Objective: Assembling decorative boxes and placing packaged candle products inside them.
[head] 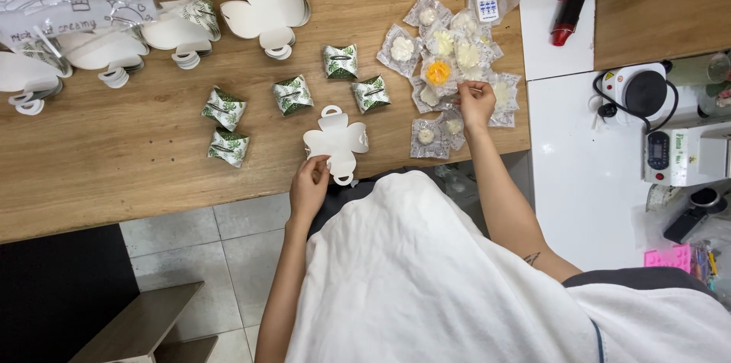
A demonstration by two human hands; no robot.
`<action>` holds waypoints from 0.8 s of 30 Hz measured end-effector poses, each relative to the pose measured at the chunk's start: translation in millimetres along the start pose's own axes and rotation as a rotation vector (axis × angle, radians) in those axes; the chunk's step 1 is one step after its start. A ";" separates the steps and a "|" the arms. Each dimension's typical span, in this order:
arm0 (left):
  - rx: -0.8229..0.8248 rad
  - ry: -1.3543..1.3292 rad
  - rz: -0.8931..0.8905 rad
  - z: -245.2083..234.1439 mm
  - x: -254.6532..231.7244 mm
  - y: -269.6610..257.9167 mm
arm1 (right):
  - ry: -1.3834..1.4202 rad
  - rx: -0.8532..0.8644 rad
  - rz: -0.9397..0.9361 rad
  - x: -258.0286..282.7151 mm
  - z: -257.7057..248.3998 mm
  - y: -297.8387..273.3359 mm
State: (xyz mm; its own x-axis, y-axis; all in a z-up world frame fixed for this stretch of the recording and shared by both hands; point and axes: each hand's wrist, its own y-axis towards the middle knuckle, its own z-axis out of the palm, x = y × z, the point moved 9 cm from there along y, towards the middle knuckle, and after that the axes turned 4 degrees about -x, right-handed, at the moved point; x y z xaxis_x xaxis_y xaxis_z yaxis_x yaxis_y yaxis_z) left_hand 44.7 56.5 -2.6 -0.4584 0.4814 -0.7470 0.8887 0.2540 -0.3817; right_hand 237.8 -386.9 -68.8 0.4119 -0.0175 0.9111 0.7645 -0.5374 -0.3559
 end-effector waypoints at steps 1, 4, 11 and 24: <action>-0.076 0.012 0.045 -5.4 1.7 -1.6 | -0.044 0.015 -0.072 5.8 1.9 -3.4; -0.200 0.010 0.014 -21.3 0.6 -4.9 | -0.177 -0.018 -0.244 29.8 2.6 -24.1; -0.258 0.151 -0.093 -30.6 -1.6 14.3 | -0.264 -0.204 -0.519 75.5 -5.0 -66.3; -0.286 0.096 -0.135 -59.8 9.4 4.5 | -0.194 0.225 -0.614 93.0 63.7 -142.0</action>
State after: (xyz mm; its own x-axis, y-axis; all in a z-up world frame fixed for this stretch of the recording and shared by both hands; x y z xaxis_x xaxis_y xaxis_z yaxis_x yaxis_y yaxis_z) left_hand 44.1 112.3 21.3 -0.5824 0.5008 -0.6403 0.7885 0.5396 -0.2951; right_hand 199.0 -258.6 53.2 -0.0637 0.3976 0.9153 0.9640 -0.2128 0.1595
